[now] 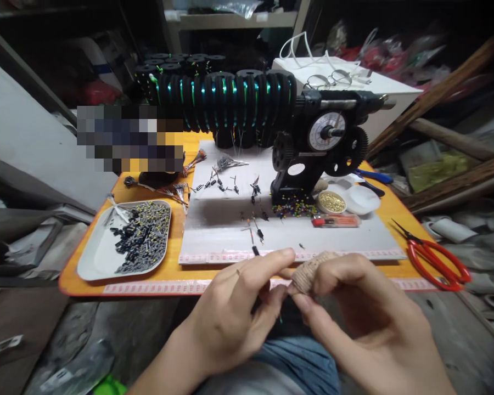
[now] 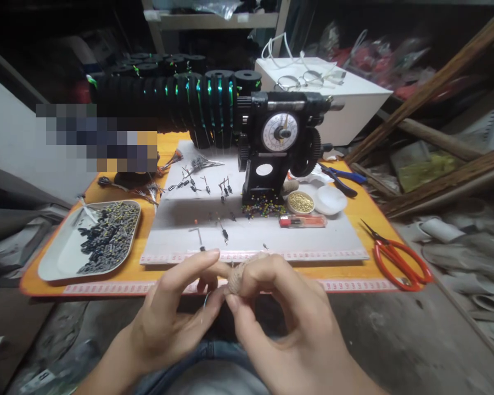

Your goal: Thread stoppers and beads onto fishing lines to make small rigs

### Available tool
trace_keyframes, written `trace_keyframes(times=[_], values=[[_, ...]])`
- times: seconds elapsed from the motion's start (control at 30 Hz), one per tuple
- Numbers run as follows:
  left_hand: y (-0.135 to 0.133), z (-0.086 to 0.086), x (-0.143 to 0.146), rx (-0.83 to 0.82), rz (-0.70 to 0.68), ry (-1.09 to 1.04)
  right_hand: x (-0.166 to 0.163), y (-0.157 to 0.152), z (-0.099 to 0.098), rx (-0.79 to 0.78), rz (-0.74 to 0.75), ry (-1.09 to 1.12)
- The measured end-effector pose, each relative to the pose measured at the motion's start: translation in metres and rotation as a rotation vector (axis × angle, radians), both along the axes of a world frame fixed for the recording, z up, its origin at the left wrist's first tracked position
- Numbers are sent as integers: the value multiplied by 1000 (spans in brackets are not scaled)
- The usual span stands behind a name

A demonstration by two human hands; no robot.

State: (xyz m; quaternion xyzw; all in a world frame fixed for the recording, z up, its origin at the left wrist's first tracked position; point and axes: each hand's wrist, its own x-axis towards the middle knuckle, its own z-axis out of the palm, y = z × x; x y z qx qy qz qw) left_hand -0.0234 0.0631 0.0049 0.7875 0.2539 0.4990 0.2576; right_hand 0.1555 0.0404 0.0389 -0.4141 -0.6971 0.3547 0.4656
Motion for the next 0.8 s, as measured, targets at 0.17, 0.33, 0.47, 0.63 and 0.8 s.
trace_keyframes(times=[0.17, 0.33, 0.47, 0.63, 0.8], values=[[10, 15, -8, 66, -13, 82, 9, 5, 5, -20, 16, -102], [7, 23, -14, 109, 56, 107, 0, 6, 2, -32, 21, -19], [-1, 22, -11, -31, 123, -47, -17, 7, -6, 28, -56, 299], [-7, 21, -13, -134, 208, -93, -17, 10, -16, 447, -50, 53], [-9, 17, -21, -173, 223, -54, -2, 16, -11, 667, 29, -412]])
